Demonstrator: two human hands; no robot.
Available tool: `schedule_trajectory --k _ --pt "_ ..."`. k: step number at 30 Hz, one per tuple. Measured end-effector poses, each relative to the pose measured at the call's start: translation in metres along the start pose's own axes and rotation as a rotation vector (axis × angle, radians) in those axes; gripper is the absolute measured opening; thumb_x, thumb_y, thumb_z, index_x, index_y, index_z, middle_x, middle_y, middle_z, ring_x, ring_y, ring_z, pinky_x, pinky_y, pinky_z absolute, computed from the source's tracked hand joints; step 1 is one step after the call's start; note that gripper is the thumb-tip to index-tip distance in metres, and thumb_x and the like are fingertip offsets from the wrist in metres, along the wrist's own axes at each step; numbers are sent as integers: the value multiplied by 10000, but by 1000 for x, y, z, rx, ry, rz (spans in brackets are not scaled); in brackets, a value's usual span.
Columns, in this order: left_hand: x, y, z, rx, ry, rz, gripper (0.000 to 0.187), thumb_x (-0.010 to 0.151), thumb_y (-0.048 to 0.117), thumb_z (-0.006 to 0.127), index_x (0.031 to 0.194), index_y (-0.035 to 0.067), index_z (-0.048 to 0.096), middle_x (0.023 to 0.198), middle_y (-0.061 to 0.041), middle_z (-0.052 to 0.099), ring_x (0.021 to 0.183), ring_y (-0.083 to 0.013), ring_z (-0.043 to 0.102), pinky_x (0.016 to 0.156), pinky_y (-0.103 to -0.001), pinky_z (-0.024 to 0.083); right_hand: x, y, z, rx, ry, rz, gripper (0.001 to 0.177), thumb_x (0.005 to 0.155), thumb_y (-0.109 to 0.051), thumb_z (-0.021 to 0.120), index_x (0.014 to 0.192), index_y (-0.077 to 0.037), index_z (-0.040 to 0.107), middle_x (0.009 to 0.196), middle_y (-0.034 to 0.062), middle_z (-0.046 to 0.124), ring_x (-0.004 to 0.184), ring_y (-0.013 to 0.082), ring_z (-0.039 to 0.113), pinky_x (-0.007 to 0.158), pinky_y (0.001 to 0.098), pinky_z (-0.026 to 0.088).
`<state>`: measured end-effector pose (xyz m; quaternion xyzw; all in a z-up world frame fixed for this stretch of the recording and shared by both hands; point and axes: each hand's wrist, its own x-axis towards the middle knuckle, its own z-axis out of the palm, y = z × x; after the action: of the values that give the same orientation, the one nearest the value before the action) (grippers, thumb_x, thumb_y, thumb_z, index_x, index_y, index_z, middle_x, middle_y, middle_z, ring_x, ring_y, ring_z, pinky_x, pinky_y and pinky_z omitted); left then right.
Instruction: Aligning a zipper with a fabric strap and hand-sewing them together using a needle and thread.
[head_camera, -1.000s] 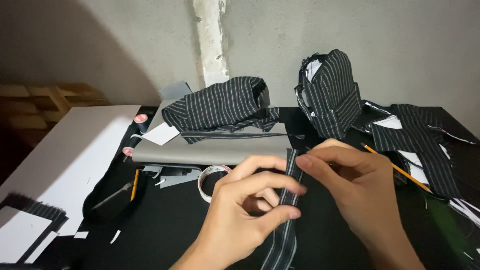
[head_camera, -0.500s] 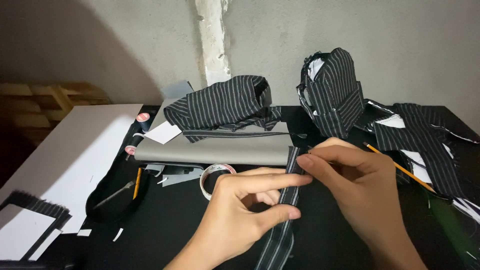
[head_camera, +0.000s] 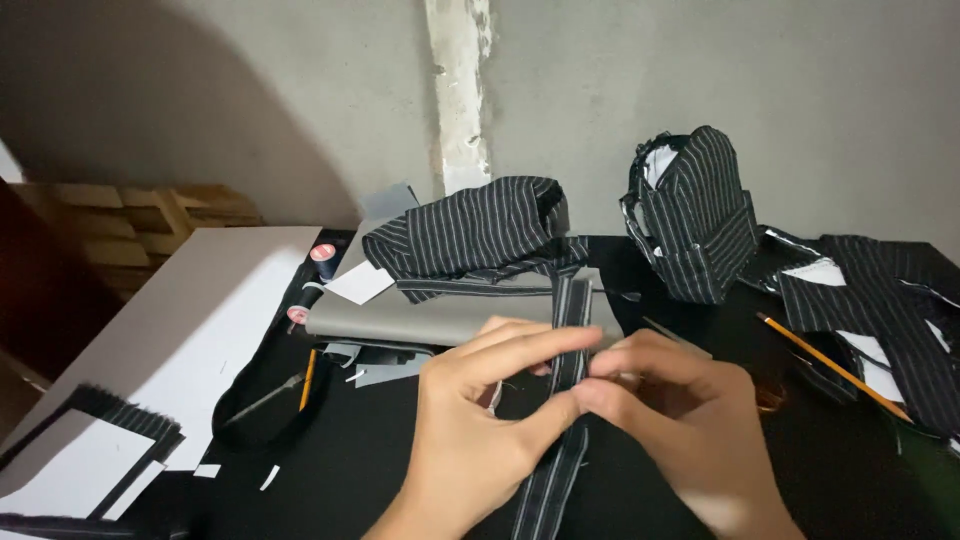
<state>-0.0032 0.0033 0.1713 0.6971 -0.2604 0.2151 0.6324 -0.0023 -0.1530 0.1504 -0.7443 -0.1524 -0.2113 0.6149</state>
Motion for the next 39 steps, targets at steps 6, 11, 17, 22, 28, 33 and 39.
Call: schedule_trajectory --k 6,11,17,22,28,33,39 --pt "3 5 -9 -130 -147 14 484 682 -41 541 1128 97 665 1044 -41 700 930 -124 576 727 -233 451 0 8 0 47 -22 55 241 726 -27 755 555 -24 584 575 23 496 554 108 414 533 256 334" --pt "2 -4 -5 -189 -38 -39 280 795 7 646 1062 61 708 939 -42 659 741 -99 534 688 -212 463 2 13 2 76 -122 -43 138 761 -62 712 633 -13 720 614 43 628 573 109 524 542 236 415" --pt "4 -10 -3 -238 32 -126 234 747 -6 725 975 47 746 876 -66 710 719 -104 546 680 -210 477 0 12 7 102 -152 -83 96 790 -38 666 753 -3 747 727 81 716 673 129 644 634 234 489" --pt "4 -12 -2 -197 65 -159 250 717 -31 752 946 68 766 810 -43 683 675 -94 538 648 -201 479 1 14 6 -49 -117 -98 89 754 -91 715 686 -65 766 609 24 687 516 81 552 493 207 403" --pt "5 -11 -4 -111 47 -108 270 733 -15 757 982 88 759 742 2 613 691 -88 555 668 -202 473 5 11 3 -37 -134 -39 30 705 -49 758 686 -53 781 629 40 713 532 84 580 505 205 425" --pt "5 -11 -4 -84 45 -133 282 714 -11 759 972 105 763 801 -10 653 691 -86 548 652 -201 468 4 11 4 -40 -155 -21 53 712 -63 748 732 -59 797 682 45 755 596 98 651 569 206 484" --pt "5 -14 -5 -140 37 -151 290 713 0 766 988 94 759 817 -15 658 673 -83 514 648 -205 455 1 10 12 -115 -39 -98 31 678 -52 780 680 -76 761 590 -1 638 526 65 505 537 190 394"
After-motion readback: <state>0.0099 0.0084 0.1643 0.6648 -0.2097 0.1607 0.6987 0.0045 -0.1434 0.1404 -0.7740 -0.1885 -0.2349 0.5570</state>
